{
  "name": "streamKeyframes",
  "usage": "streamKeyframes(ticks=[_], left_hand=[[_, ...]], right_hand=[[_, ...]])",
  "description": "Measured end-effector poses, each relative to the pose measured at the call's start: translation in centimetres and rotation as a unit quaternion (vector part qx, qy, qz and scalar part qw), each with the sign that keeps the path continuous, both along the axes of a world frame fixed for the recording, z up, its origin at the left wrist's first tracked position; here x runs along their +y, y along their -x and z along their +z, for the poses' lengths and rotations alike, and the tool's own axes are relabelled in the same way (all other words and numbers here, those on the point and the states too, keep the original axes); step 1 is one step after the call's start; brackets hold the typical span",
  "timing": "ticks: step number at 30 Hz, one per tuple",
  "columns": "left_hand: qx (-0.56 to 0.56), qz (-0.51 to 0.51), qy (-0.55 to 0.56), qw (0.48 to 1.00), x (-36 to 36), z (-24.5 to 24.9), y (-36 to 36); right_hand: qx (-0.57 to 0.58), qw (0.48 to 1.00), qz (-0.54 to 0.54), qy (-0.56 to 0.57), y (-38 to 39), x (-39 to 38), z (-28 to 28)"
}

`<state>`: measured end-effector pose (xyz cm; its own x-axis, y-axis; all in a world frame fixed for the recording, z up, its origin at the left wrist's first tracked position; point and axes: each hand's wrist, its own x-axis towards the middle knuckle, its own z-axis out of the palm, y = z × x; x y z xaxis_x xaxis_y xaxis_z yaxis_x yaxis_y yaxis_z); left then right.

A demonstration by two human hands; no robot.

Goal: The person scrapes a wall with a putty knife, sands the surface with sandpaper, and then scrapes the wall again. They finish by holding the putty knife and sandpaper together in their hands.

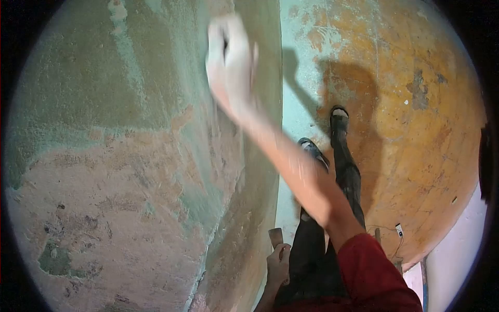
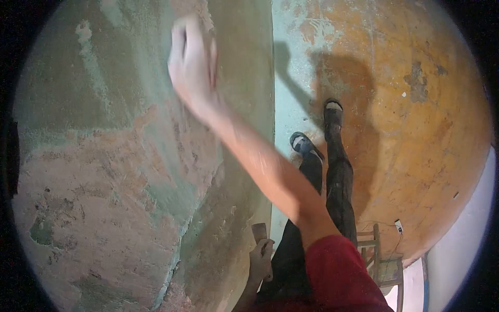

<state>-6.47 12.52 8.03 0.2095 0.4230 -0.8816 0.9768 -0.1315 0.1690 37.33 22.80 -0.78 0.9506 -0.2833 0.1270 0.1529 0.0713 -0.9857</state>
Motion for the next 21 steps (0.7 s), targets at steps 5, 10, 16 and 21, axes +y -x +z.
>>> streamKeyframes(ticks=[5, 10, 16, 21], left_hand=[[-0.005, -0.001, 0.01, 1.0, 0.1, -0.5, 0.3], [-0.054, -0.021, -0.013, 0.998, 0.2, 0.1, 0.1], [0.002, 0.027, 0.015, 1.0, 1.3, -0.9, -0.9], [-0.019, 0.051, 0.033, 0.998, 1.8, -1.0, 0.8]], right_hand=[[0.047, 0.997, 0.042, -0.051, 10.5, -0.4, 0.8], [0.076, 0.991, 0.094, 0.057, 0.9, -1.0, 0.6], [0.047, 0.981, 0.187, -0.009, 12.3, -2.0, -0.1], [0.042, 0.995, 0.077, 0.041, -1.0, -0.7, 0.1]])
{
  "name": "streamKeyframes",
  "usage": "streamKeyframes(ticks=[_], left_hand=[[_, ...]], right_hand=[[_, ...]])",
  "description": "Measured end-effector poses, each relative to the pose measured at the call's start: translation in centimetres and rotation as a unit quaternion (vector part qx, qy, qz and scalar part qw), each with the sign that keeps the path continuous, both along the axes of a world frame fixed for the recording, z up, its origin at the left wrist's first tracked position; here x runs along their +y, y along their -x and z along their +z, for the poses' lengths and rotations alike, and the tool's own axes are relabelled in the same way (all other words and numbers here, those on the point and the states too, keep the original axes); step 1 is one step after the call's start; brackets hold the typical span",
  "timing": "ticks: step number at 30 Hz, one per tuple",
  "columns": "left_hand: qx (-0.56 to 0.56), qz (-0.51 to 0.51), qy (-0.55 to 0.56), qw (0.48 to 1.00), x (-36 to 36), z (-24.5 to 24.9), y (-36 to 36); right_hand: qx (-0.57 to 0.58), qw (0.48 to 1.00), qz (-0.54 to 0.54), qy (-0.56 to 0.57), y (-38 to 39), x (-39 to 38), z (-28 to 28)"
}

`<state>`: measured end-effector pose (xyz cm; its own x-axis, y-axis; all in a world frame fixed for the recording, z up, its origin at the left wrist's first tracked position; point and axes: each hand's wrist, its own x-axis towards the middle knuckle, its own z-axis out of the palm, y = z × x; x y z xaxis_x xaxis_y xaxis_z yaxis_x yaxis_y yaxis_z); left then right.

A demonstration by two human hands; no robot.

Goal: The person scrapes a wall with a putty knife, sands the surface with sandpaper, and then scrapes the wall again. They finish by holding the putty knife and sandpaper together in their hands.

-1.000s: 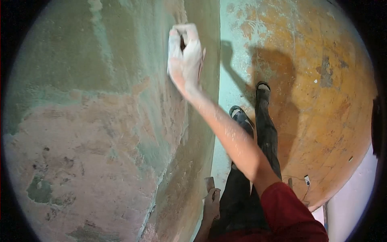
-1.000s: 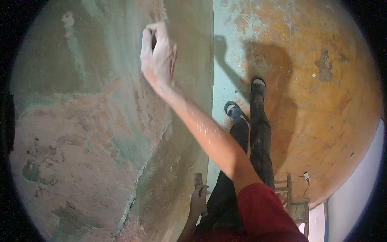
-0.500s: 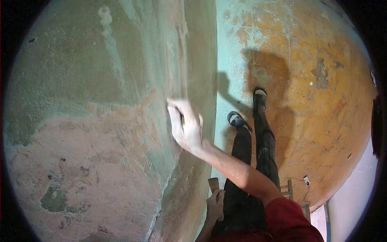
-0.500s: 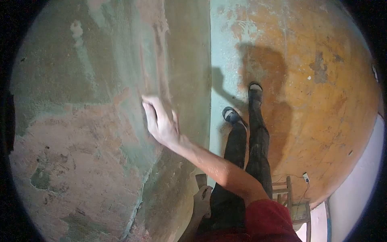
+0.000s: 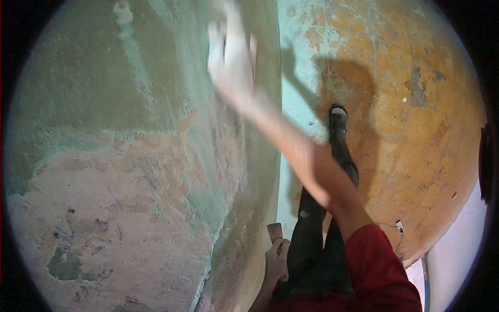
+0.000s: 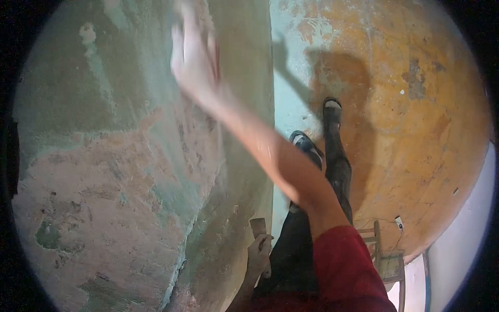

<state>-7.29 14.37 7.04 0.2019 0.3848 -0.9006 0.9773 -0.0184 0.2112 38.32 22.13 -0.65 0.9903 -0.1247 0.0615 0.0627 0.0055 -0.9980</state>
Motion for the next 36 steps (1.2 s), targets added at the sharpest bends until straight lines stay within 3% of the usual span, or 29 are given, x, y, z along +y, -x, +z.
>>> streamKeyframes(ticks=[3, 4, 5, 6, 8, 10, 11, 13, 15, 16, 18, 20, 23, 24, 26, 28, 30, 31, 32, 34, 35, 36], left_hand=[[0.01, -0.029, -0.036, 0.999, 0.4, -0.2, -0.8], [0.023, -0.04, -0.043, 0.998, 0.6, -0.1, -1.2], [0.018, -0.04, -0.039, 0.998, 0.6, 0.1, -1.5], [-0.005, -0.039, -0.032, 0.999, 0.4, 0.1, -1.8], [-0.02, -0.045, -0.028, 0.998, 0.6, 0.4, -1.0], [-0.033, -0.051, -0.014, 0.998, 0.6, 0.0, 0.6], [0.01, -0.03, 0.005, 0.999, 0.7, 0.1, 0.7], [-0.003, -0.039, -0.02, 0.999, 0.6, -0.5, 1.2], [-0.026, -0.049, -0.042, 0.998, 0.1, -0.5, 1.2], [-0.036, -0.058, -0.036, 0.997, 0.0, -0.5, 0.9], [-0.047, -0.073, -0.029, 0.996, -0.2, -0.2, 0.5], [-0.038, -0.079, -0.016, 0.996, -0.4, 0.8, 0.8], [-0.005, -0.071, -0.01, 0.997, -0.2, 0.0, 1.9], [-0.01, -0.068, -0.008, 0.998, -0.4, -0.4, 1.9], [-0.05, -0.056, -0.015, 0.997, 0.1, -0.5, 1.9], [-0.061, -0.057, -0.011, 0.996, 0.1, -0.4, 1.3], [-0.056, -0.063, -0.011, 0.996, 0.7, 0.1, 2.1], [-0.03, -0.046, 0.001, 0.999, 0.8, -0.2, 2.6], [-0.002, -0.029, 0.014, 0.999, 0.9, -0.4, 2.8], [0.008, -0.037, 0.001, 0.999, 0.8, -0.7, 2.5], [0.02, -0.048, -0.011, 0.999, 0.7, -0.6, 2.3], [0.018, -0.048, -0.011, 0.999, 0.6, -0.4, 2.3]], right_hand=[[0.021, 0.997, 0.051, -0.057, 2.0, -0.3, 0.5], [0.018, 0.997, 0.062, -0.033, 8.0, -0.5, 1.0], [0.016, 0.98, 0.118, -0.159, 13.7, -0.1, -0.9], [-0.075, 0.99, 0.117, 0.006, 17.0, -2.3, 0.3], [-0.008, 0.986, 0.107, -0.131, 17.3, -1.3, -0.5], [0.01, 0.999, -0.025, 0.033, 8.1, -0.3, 0.9], [0.01, 0.999, -0.021, 0.03, 6.2, -0.4, 1.6], [0.182, 0.979, 0.041, -0.086, 4.7, -1.0, 2.5], [0.006, 0.997, 0.054, -0.062, 13.8, -0.8, 0.7], [-0.034, 0.987, 0.065, -0.14, 18.3, -0.1, -0.1], [-0.101, 0.993, 0.036, 0.045, 17.9, -1.6, 1.3], [0.068, 0.997, 0.016, -0.031, 9.8, -0.7, 2.8], [0.095, 0.995, 0.03, -0.031, 5.7, -0.6, 3.2], [0.148, 0.979, 0.118, -0.077, 9.0, -1.9, 3.9], [0.014, 0.993, 0.02, -0.117, 17.6, -0.6, 3.2], [-0.045, 0.995, 0.057, -0.066, 18.5, -1.4, 3.3], [0.048, 0.996, 0.071, 0.024, 11.8, -1.3, 1.6], [0.047, 0.994, 0.079, -0.058, 6.9, -0.7, 0.3], [0.048, 0.994, 0.077, -0.058, 7.1, -0.6, 0.0], [-0.062, 0.998, 0.013, -0.027, 7.8, -0.5, -0.6], [-0.02, 0.997, 0.078, -0.006, 12.7, -0.7, -1.2], [0.021, 0.985, 0.142, -0.09, 18.4, -1.0, -2.0]])
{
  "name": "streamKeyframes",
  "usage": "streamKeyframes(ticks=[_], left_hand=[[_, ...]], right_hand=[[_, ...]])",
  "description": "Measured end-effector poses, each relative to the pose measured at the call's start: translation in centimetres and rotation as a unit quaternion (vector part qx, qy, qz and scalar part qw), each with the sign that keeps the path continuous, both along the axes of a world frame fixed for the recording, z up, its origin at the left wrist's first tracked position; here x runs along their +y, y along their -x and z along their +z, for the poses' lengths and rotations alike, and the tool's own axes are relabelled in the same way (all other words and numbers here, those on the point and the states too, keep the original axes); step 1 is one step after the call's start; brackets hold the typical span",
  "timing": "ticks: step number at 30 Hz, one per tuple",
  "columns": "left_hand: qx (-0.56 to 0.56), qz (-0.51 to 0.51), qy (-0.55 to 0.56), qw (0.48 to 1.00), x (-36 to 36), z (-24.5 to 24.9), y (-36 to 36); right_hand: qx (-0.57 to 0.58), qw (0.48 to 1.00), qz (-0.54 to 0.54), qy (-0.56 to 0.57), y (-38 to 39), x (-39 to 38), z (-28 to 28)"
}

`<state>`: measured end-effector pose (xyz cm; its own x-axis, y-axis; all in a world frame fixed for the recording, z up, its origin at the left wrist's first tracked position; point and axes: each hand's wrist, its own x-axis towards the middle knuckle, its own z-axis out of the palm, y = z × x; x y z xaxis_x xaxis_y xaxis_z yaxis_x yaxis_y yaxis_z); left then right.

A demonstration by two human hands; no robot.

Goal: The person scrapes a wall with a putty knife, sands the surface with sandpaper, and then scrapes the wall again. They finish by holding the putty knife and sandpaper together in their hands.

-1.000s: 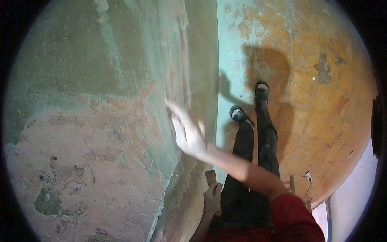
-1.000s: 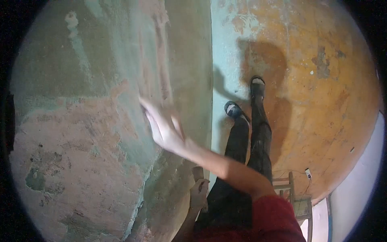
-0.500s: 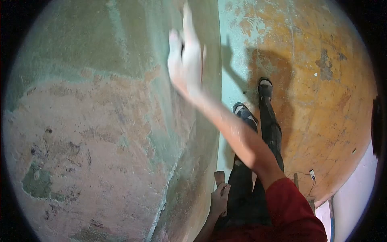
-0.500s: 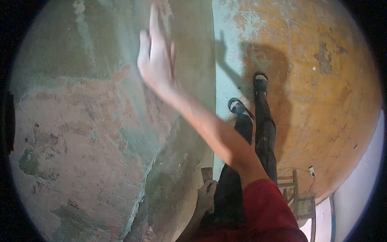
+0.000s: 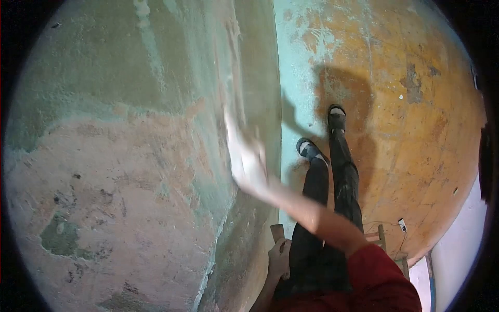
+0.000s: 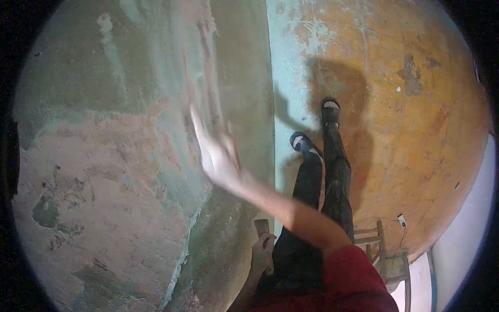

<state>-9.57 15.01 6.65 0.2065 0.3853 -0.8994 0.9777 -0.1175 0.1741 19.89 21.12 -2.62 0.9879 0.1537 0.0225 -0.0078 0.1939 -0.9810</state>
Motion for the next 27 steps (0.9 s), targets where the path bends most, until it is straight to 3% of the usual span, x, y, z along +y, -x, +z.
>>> streamKeyframes(ticks=[2, 4, 6, 8, 9, 10, 11, 12, 16, 19, 20, 21, 22, 24, 27], left_hand=[[-0.056, -0.036, 0.014, 0.998, -0.4, -0.1, 0.4], [-0.03, -0.019, 0.028, 0.999, -0.3, 0.8, -0.3], [-0.012, 0.006, 0.04, 0.999, -0.3, -0.2, -0.5], [-0.025, 0.016, 0.009, 1.0, -0.2, -0.9, 0.4], [-0.025, 0.018, 0.01, 0.999, -0.3, -0.6, 0.0], [-0.016, 0.008, 0.005, 1.0, -0.2, -0.2, -0.8], [-0.008, -0.001, 0.003, 1.0, -0.2, -0.2, -1.4], [-0.011, -0.002, 0.005, 1.0, -0.4, -0.4, -1.3], [0.002, 0.049, 0.027, 0.998, 0.3, 0.0, -0.8], [0.009, 0.063, 0.023, 0.998, 0.1, -0.8, 0.0], [-0.007, 0.069, 0.017, 0.997, 0.0, -1.4, 0.3], [-0.01, 0.068, 0.018, 0.997, -0.2, -0.9, -0.6], [-0.004, 0.07, 0.016, 0.997, -0.7, -0.1, -1.8], [0.0, 0.064, 0.017, 0.998, -0.9, 0.2, -2.6], [0.001, 0.108, 0.055, 0.993, -0.7, -0.4, -1.7]], right_hand=[[-0.13, 0.98, -0.073, 0.131, 1.4, -1.0, 0.6], [-0.066, 0.992, -0.065, 0.086, -5.2, 0.0, 0.0], [-0.072, 0.985, -0.066, 0.14, -11.5, -1.2, 1.3], [0.079, 0.99, 0.06, 0.096, -12.5, -2.2, 2.3], [0.074, 0.99, 0.07, 0.101, -8.8, -1.9, 1.6], [-0.057, 0.994, -0.039, 0.089, -4.7, -1.1, 0.2], [-0.07, 0.997, -0.013, 0.025, -0.9, -1.1, -0.5], [0.074, 0.991, 0.0, -0.112, 0.6, -1.3, 0.5], [0.001, 0.995, -0.02, 0.094, -12.5, -1.4, 0.5], [-0.005, 0.996, -0.037, 0.075, -12.1, -1.1, -0.4], [-0.006, 0.998, -0.013, 0.064, -8.1, -1.1, -0.9], [0.112, 0.988, 0.032, -0.102, -3.7, -0.8, -1.6], [-0.013, 1.0, 0.015, -0.02, -0.6, -1.1, -2.4], [-0.087, 0.984, 0.02, 0.152, -3.8, -2.6, 0.1], [-0.03, 0.995, -0.068, 0.07, -17.1, -1.6, 1.0]])
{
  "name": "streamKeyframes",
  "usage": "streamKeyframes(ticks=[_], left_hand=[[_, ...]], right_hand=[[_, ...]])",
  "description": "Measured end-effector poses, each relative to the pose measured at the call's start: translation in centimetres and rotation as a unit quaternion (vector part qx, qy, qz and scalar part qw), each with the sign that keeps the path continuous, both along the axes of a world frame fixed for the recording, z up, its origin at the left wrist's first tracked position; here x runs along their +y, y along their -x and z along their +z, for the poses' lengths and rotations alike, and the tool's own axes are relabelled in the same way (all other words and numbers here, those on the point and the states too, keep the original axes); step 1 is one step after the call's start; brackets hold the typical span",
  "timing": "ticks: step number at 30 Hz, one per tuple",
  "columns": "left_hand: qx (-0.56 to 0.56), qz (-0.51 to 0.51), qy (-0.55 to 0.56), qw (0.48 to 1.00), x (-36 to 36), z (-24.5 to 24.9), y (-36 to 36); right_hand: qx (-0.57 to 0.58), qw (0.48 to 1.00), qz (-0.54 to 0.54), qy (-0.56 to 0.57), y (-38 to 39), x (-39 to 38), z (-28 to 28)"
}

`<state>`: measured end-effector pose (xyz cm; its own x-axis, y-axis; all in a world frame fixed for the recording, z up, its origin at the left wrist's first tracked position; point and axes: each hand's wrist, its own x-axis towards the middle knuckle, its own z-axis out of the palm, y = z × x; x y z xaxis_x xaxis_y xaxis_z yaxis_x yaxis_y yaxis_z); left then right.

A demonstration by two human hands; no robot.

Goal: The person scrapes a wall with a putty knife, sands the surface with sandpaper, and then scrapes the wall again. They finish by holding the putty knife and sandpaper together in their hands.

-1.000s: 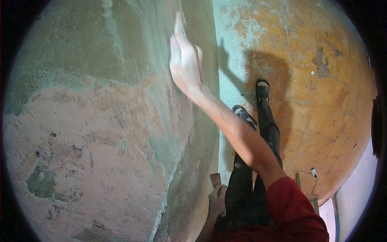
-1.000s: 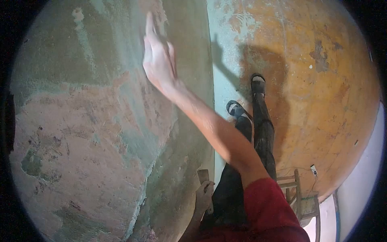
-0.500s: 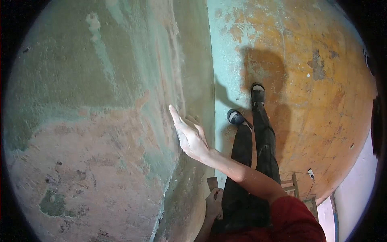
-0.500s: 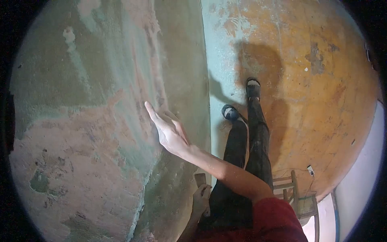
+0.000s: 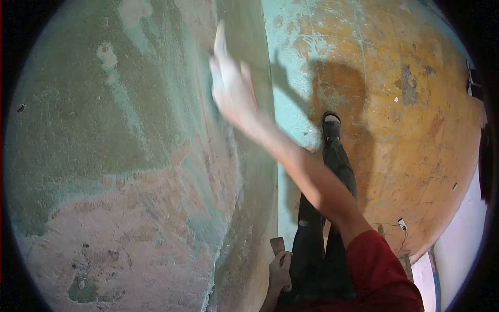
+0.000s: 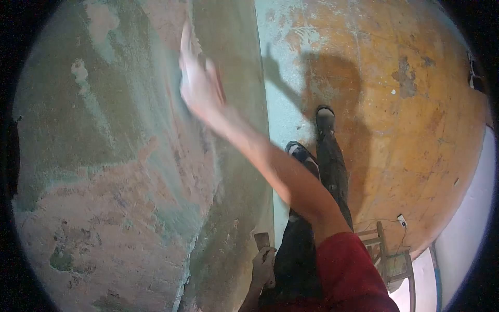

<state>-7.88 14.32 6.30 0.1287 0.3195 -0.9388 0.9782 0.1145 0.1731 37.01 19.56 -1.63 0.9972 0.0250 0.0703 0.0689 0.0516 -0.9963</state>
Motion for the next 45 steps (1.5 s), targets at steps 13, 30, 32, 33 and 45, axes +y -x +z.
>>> streamKeyframes(ticks=[13, 30, 32, 33, 45], left_hand=[[0.04, -0.004, -0.003, 0.999, 0.5, 0.0, -0.9], [0.006, 0.022, 0.017, 1.0, -0.4, 0.3, -3.4], [0.024, 0.034, 0.011, 0.999, -0.6, 0.5, -4.2], [0.028, 0.035, 0.013, 0.999, -0.8, 0.4, -3.8], [0.031, 0.039, 0.005, 0.999, -0.3, 0.4, -2.9]], right_hand=[[0.022, 0.99, 0.127, 0.052, -4.5, -0.6, 0.2], [0.116, 0.967, 0.227, 0.008, 1.5, -2.7, 1.8], [0.043, 0.983, 0.161, 0.082, -5.2, -1.8, 0.0], [0.047, 0.982, 0.163, 0.084, -6.8, -2.3, 0.5], [0.074, 0.986, 0.14, 0.043, -10.2, -0.8, 4.9]])
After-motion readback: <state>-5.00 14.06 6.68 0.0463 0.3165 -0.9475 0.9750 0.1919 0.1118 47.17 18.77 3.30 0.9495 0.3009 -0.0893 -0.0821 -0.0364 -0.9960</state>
